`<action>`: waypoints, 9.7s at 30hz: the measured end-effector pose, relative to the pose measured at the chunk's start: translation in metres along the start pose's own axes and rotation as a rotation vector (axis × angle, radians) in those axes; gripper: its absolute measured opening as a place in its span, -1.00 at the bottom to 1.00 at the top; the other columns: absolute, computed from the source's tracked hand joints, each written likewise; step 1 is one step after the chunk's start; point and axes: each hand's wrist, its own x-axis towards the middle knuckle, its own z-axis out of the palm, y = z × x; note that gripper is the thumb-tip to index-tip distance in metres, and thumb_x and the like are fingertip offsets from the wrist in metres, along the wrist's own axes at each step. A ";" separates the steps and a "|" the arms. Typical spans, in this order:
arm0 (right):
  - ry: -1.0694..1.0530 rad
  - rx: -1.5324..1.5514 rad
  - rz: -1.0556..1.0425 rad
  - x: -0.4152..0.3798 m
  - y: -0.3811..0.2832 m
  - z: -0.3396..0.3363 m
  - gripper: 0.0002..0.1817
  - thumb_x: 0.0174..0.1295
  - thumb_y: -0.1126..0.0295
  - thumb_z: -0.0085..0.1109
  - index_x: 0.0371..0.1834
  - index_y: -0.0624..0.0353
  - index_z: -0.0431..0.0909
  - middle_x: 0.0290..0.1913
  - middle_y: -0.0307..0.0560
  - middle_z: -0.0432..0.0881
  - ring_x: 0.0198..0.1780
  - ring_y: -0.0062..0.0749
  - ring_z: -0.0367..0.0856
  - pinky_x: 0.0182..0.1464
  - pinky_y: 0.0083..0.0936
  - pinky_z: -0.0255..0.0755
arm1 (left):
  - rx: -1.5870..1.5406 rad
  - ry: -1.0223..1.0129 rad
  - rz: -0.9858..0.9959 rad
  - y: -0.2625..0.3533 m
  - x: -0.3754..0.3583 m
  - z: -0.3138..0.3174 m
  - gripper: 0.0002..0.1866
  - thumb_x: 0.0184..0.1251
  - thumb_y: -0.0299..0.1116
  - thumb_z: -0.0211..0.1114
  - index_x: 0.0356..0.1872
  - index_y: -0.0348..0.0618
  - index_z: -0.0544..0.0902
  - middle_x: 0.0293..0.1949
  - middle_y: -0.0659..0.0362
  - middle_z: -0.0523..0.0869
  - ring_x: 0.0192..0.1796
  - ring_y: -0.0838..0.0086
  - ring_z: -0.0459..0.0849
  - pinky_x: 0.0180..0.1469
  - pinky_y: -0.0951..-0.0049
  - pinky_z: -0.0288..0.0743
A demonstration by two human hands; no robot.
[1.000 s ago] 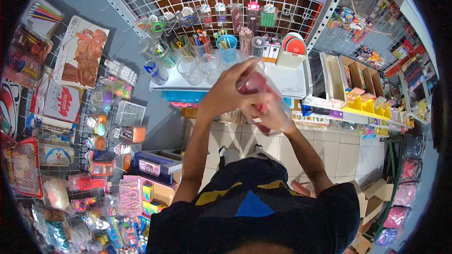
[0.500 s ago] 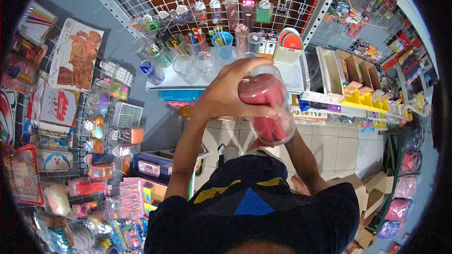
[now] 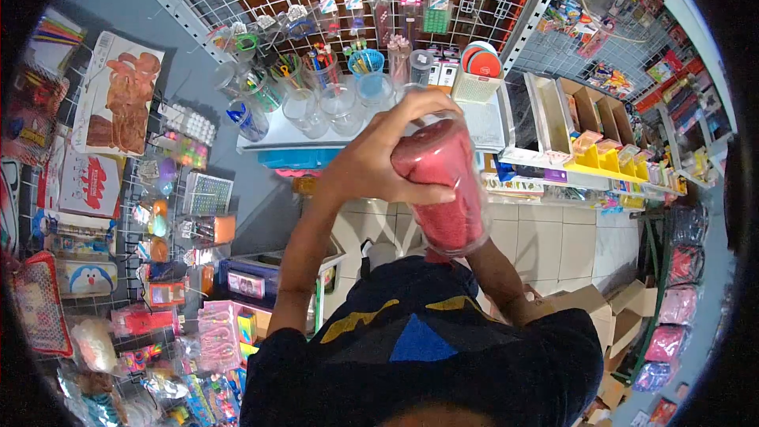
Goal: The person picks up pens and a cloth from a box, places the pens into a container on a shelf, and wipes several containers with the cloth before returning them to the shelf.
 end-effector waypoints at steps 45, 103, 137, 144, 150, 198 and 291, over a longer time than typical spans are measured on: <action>-0.035 0.439 0.542 -0.016 0.037 -0.012 -0.49 0.34 0.33 0.09 0.32 0.25 0.26 0.17 0.07 0.49 0.16 -0.26 0.52 0.18 -0.37 0.48 | -0.233 0.200 0.015 -0.053 -0.066 0.003 -0.16 -0.26 -0.18 0.51 0.17 -0.29 0.43 0.15 0.02 0.45 0.19 0.30 0.45 0.21 0.29 0.33; 0.362 -0.571 -0.395 0.073 -0.034 0.006 -0.74 0.07 0.30 0.44 -0.44 0.27 0.60 -0.47 -0.23 0.63 -0.45 -0.62 0.56 -0.35 -0.55 0.44 | 0.657 0.415 -0.335 -0.010 -0.056 0.041 0.11 -0.30 -0.03 0.61 0.30 -0.36 0.21 0.11 -0.24 0.46 0.18 -0.05 0.46 0.19 0.15 0.37; -0.061 -0.803 -0.478 0.066 -0.076 0.043 -0.77 -0.03 0.41 0.46 -0.38 0.28 0.63 -0.44 -0.17 0.69 -0.43 -0.58 0.65 -0.25 -0.60 0.51 | 0.370 0.483 -0.326 -0.041 -0.067 0.050 0.13 -0.34 -0.11 0.63 0.30 -0.33 0.15 0.08 -0.24 0.50 0.09 -0.10 0.55 0.14 0.13 0.43; -0.239 -0.864 -0.626 0.064 -0.086 0.053 -0.76 -0.09 0.43 0.48 -0.37 0.27 0.63 -0.40 -0.11 0.70 -0.42 -0.47 0.68 -0.23 -0.58 0.52 | 0.277 0.331 -0.479 -0.022 -0.069 0.029 0.25 -0.47 -0.09 0.69 0.33 -0.31 0.10 0.12 -0.20 0.53 0.13 0.00 0.57 0.16 0.18 0.43; -0.347 -0.901 -0.824 0.064 -0.096 0.068 -0.71 -0.21 0.36 0.54 -0.43 0.21 0.65 -0.49 -0.12 0.67 -0.55 -0.37 0.63 -0.44 -0.54 0.47 | 0.029 0.292 -0.304 -0.038 -0.085 0.021 0.35 -0.57 -0.06 0.71 0.37 -0.30 0.06 0.21 -0.12 0.46 0.27 0.13 0.45 0.25 0.18 0.34; -0.168 -0.679 -0.334 0.044 0.096 -0.015 -0.52 0.22 0.31 0.21 0.17 0.26 0.40 0.07 -0.05 0.52 0.11 -0.38 0.48 0.20 -0.38 0.30 | -1.220 0.918 -0.113 -0.049 -0.061 0.056 -0.29 0.32 -0.10 0.20 0.38 -0.10 0.09 0.28 -0.16 0.33 0.27 0.08 0.43 0.31 0.10 0.36; 0.381 0.227 0.697 0.014 0.137 -0.052 -0.65 0.31 0.08 0.13 -0.04 0.10 0.46 -0.26 -0.15 0.60 -0.27 -0.44 0.60 -0.25 -0.50 0.53 | 0.544 1.168 -0.674 -0.319 -0.274 -0.151 0.15 -0.28 -0.18 0.68 0.34 -0.42 0.14 0.26 -0.23 0.30 0.32 -0.04 0.27 0.34 0.09 0.21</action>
